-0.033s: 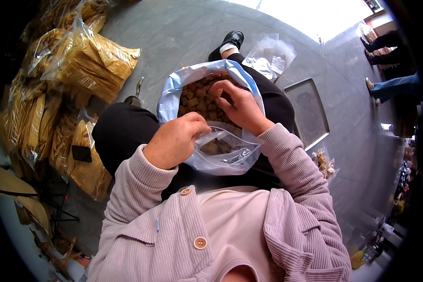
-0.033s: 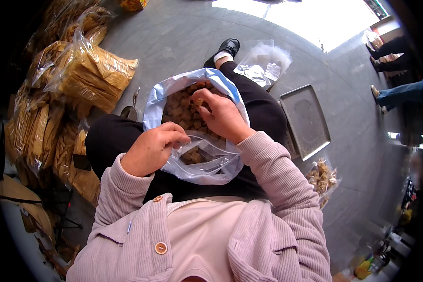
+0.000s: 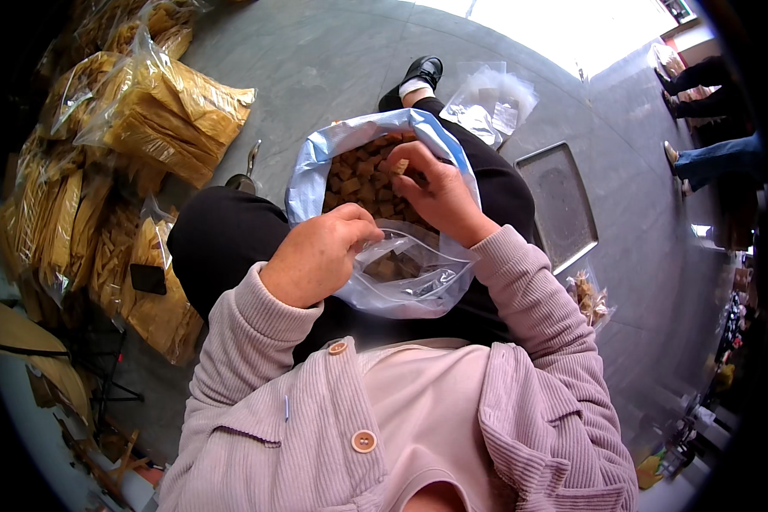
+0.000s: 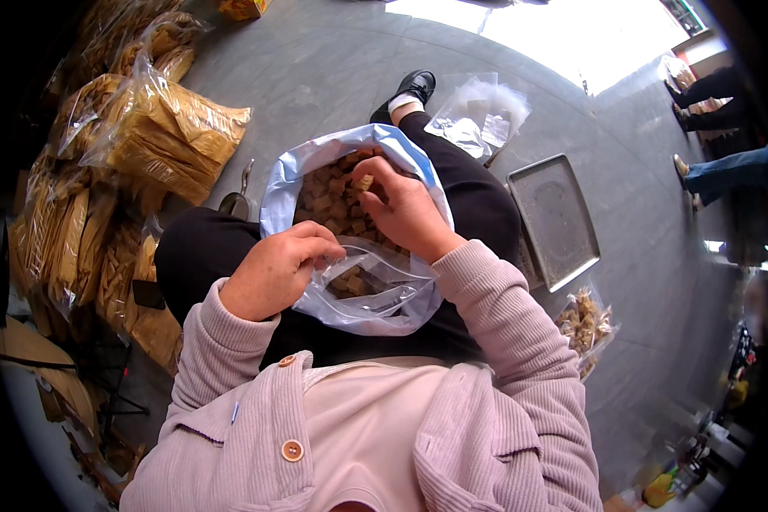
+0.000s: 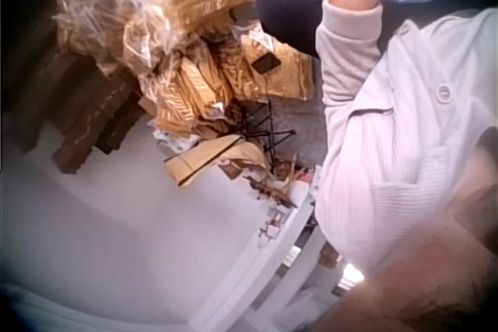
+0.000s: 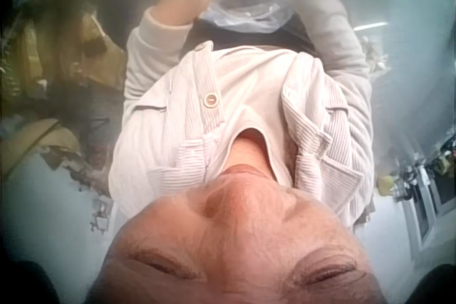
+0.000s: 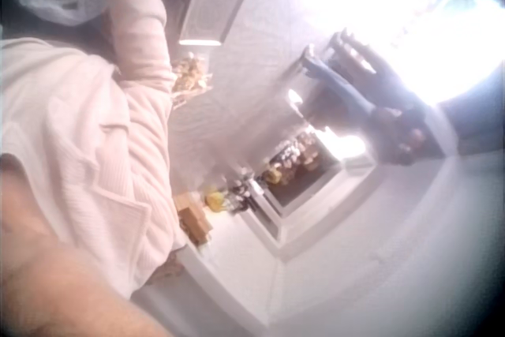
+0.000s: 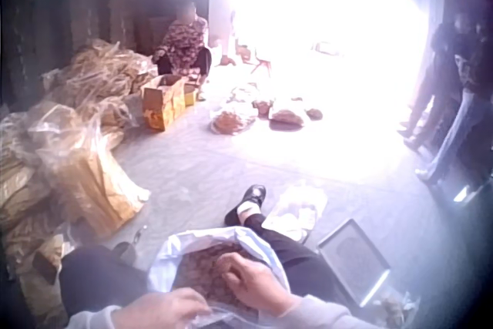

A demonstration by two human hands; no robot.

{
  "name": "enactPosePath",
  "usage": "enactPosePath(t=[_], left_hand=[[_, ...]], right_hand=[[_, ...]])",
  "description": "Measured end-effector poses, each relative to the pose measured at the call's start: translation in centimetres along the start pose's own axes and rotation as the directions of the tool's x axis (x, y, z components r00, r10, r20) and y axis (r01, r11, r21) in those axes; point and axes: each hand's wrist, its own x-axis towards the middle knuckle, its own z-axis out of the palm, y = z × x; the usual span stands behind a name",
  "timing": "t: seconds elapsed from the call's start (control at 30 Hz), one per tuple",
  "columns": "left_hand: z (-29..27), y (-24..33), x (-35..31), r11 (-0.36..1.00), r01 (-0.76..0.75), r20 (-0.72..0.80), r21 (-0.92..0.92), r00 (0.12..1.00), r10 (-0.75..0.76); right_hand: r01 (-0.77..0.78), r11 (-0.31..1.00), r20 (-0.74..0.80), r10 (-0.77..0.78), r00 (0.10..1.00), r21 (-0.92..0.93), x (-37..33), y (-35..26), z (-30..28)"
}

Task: The person scoops dried snack pieces from a large bag into small clear plastic bags, seals them, and places them on a digital scale. The process is repeated for multiple bags.

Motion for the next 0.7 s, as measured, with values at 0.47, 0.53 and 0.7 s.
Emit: enactPosePath(t=[0.47, 0.53, 0.7], left_hand=[[0.1, 0.3, 0.0, 0.998, 0.003, 0.028, 0.07, 1.0, -0.005], [0.2, 0.2, 0.0, 0.996, -0.004, 0.024, 0.087, 1.0, 0.002], [0.2, 0.2, 0.1, 0.998, -0.001, 0.002, 0.063, 1.0, 0.001]], right_hand=[[-0.009, 0.997, 0.003, 0.009, 1.0, 0.071, 0.7, 0.7, 0.3], [0.135, 0.985, 0.017, -0.133, 0.991, -0.106, 1.7, 0.7, 0.6], [0.458, 0.851, 0.211, -0.413, 0.886, -0.258, 3.4, 2.4, 2.5]])
